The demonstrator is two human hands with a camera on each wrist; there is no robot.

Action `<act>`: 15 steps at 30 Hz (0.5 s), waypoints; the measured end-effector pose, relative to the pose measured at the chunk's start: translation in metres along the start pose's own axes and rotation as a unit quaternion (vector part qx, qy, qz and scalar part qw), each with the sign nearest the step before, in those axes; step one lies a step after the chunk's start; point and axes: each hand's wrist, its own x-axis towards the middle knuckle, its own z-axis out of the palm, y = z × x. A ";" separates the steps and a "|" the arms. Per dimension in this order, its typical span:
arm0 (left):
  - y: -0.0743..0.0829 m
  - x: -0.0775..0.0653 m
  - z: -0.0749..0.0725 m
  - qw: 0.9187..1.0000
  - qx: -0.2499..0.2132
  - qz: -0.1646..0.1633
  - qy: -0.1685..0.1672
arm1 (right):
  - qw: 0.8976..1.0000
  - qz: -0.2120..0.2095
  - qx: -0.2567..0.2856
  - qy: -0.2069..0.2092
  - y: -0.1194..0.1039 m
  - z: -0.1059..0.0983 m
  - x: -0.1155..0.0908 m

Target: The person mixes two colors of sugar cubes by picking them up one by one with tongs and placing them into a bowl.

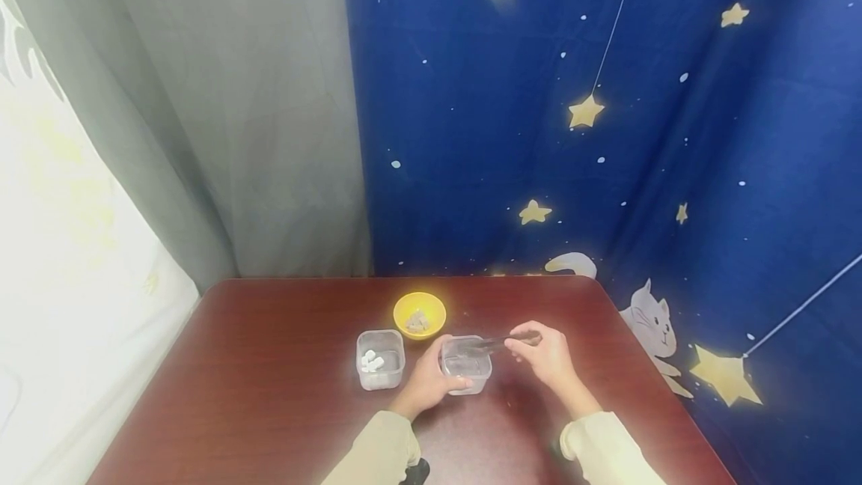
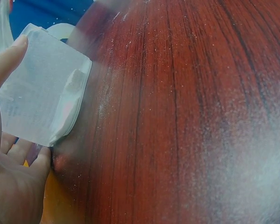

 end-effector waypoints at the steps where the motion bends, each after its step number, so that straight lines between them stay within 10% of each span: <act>1: 0.000 0.000 0.000 1.000 0.000 -0.002 0.000 | 1.000 0.000 0.007 0.002 0.001 0.000 0.000; 15: 0.000 0.000 0.000 1.000 0.008 -0.015 0.001 | 0.999 -0.005 0.050 0.021 -0.045 -0.004 -0.004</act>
